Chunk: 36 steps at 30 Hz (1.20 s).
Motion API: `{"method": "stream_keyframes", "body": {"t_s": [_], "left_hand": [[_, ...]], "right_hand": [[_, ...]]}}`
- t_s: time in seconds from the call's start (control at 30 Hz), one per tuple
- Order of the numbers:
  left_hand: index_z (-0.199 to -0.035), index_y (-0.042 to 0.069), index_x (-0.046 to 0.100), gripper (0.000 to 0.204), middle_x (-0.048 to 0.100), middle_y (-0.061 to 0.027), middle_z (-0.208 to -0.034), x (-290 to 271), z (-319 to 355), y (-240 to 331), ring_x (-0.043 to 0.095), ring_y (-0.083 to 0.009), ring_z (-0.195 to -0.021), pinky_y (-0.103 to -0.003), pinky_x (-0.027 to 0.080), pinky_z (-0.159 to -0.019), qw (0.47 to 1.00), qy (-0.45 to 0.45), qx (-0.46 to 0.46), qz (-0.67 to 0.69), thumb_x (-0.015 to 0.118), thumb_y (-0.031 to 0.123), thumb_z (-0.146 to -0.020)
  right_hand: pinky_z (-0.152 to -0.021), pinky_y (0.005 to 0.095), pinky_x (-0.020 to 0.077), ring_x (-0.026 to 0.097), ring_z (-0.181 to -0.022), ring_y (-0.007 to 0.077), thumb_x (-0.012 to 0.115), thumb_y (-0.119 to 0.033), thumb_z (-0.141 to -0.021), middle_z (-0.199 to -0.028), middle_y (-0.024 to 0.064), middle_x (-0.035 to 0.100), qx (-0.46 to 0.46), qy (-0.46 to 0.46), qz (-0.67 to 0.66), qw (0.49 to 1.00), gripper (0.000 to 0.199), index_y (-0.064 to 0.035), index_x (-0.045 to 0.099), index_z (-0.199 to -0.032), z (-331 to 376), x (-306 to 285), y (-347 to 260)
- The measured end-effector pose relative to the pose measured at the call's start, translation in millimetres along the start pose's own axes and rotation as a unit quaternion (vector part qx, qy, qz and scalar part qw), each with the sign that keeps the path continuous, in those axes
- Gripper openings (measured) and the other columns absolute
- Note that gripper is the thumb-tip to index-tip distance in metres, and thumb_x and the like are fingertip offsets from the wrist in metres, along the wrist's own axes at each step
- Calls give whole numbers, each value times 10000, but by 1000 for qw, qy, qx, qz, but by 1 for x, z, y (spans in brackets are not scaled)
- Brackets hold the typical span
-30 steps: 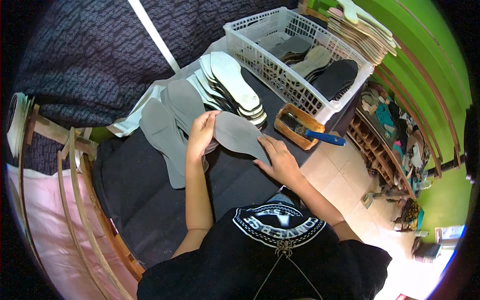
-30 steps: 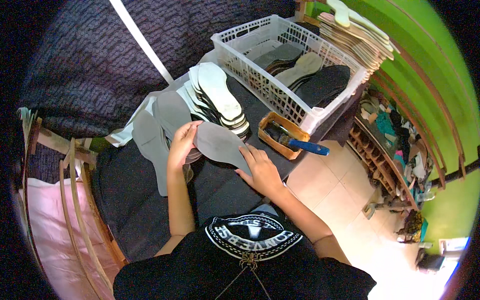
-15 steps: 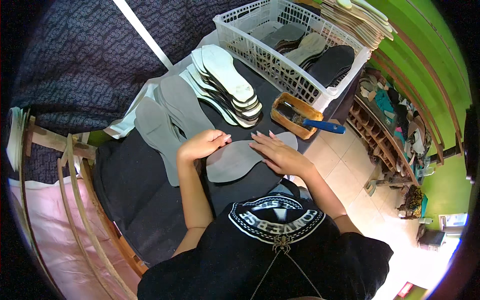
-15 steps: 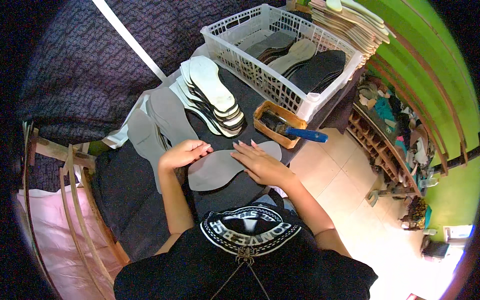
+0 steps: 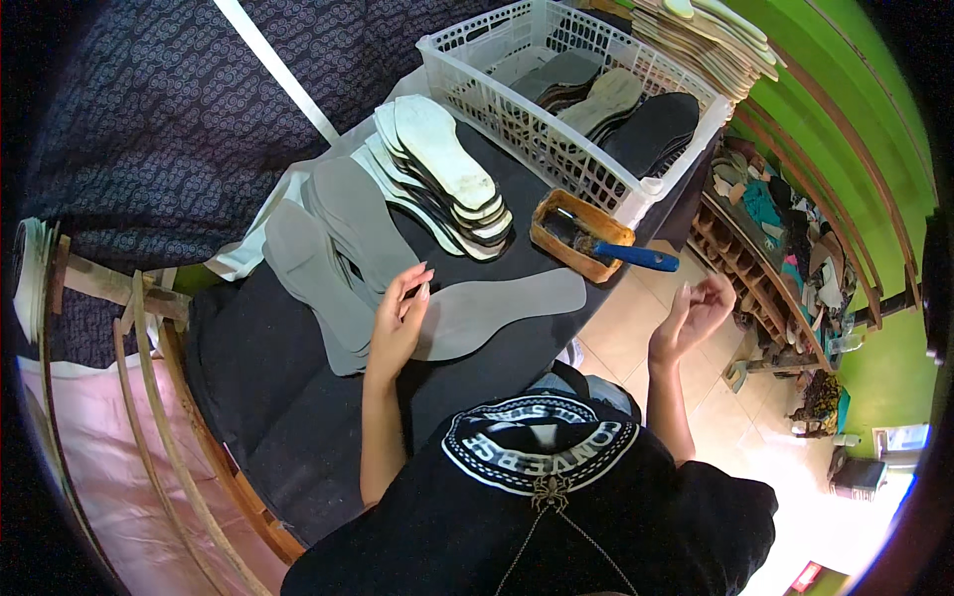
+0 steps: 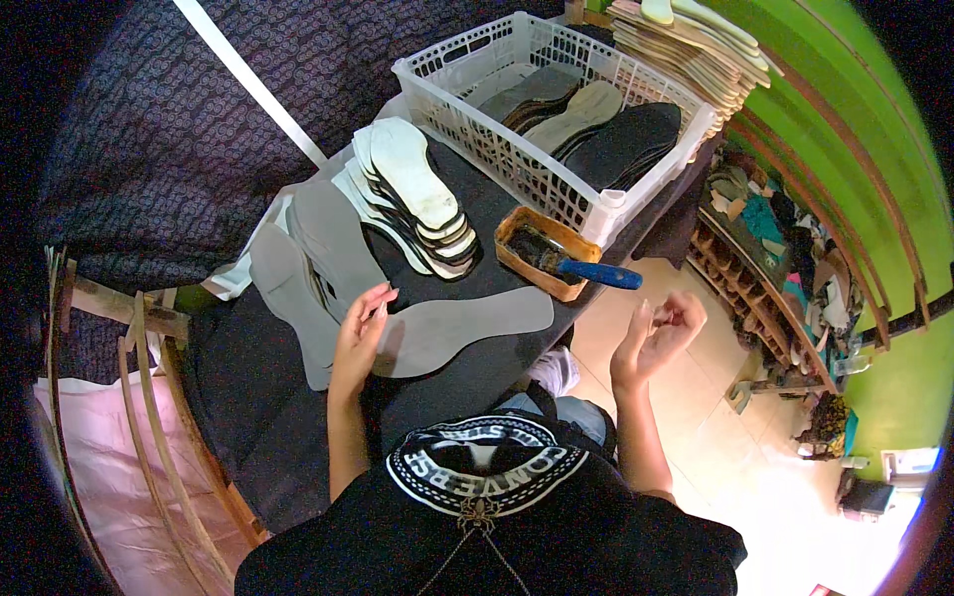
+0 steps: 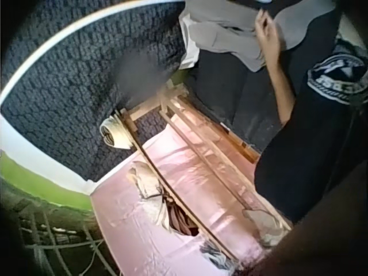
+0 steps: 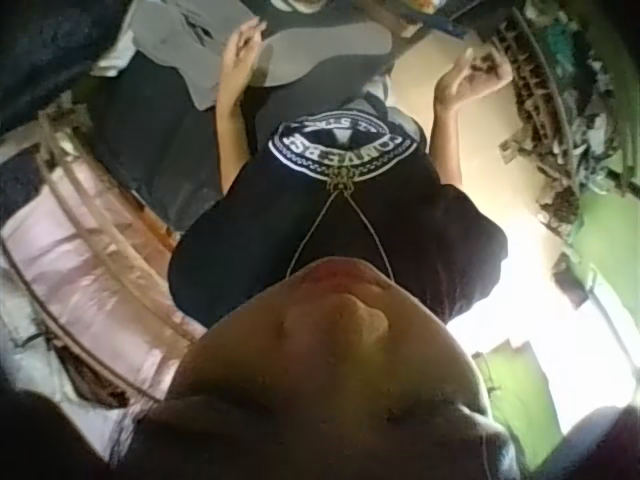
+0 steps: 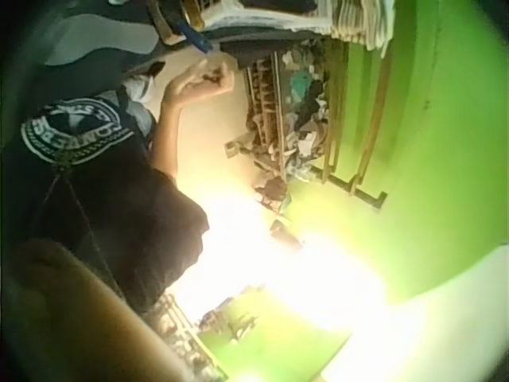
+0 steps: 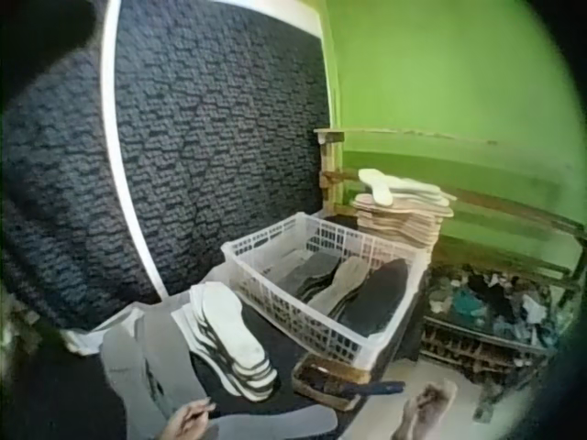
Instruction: Applying glue to individual shoe insoles using a brush.
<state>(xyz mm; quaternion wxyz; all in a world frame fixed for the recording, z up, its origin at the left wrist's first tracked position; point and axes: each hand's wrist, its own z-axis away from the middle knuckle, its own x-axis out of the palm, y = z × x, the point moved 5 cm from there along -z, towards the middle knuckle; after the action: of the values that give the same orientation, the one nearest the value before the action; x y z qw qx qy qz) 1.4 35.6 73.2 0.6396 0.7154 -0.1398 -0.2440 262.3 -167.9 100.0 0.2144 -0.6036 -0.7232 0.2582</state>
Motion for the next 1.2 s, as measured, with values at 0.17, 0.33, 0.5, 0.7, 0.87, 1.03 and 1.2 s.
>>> {"method": "stream_keyframes", "body": {"t_s": [0.17, 0.33, 0.5, 0.7, 0.87, 1.03, 1.2], "left_hand": [[-1103, -15, 424, 347, 495, -137, -1101, 1, 17, -17, 428, -173, -1044, -286, 291, -907, 989, 102, 13, 110, 355, 232, -871], [-1115, -26, 409, 449, 454, -185, -1137, 6, 24, -28, 428, -233, -1060, -342, 323, -916, 924, 129, -42, 357, 251, 322, -879], [-1135, -33, 384, 518, 430, -203, -1162, 20, 27, -26, 418, -266, -1082, -349, 310, -926, 898, 93, 1, 431, 193, 374, -879], [-1150, -23, 358, 570, 404, -198, -1190, 17, 26, -33, 414, -253, -1085, -343, 311, -924, 896, 110, 8, 430, 140, 427, -875], [-1125, 12, 370, 548, 423, -166, -1160, 12, 20, -37, 453, -214, -1013, -323, 334, -893, 946, 109, 2, 305, 135, 441, -877], [-1076, 70, 398, 443, 479, -69, -978, 11, 23, -55, 471, -157, -941, -297, 371, -838, 938, 117, -66, 319, 217, 427, -885], [-1083, 65, 395, 420, 478, -69, -995, 15, 31, -48, 466, -159, -953, -304, 367, -839, 936, 131, -69, 318, 233, 400, -889]], "right_hand": [[-658, 198, 335, 396, -812, 96, 472, -49, -797, -1042, 84, 330, 215, -98, -93, 967, 435, -10, 261, -1176, 5, 26, 18], [-589, 188, 368, 440, -720, 90, 479, -114, -833, -920, 65, 439, 295, -180, -148, 926, 282, 0, 384, -1073, 14, 41, 27], [-697, 260, 438, 515, -817, 181, 503, -22, -783, -900, 114, 507, 159, -235, -18, 959, 179, -2, 459, -955, 3, 51, -4], [-757, 302, 419, 527, -871, 258, 490, -15, -781, -917, 151, 531, 66, -261, -19, 963, 161, 10, 460, -937, 2, 55, -18], [-766, 313, 411, 534, -850, 254, 465, -23, -801, -918, 152, 538, 85, -254, -21, 963, 142, 8, 454, -939, 0, 55, -13], [-652, 248, 439, 510, -763, 147, 398, -62, -852, -984, 132, 506, 43, -287, 4, 957, 137, -1, 417, -973, -1, 52, -12], [-672, 243, 432, 512, -762, 149, 394, -61, -853, -994, 131, 508, 14, -279, 12, 960, 152, -3, 400, -994, -2, 51, -19]]}}
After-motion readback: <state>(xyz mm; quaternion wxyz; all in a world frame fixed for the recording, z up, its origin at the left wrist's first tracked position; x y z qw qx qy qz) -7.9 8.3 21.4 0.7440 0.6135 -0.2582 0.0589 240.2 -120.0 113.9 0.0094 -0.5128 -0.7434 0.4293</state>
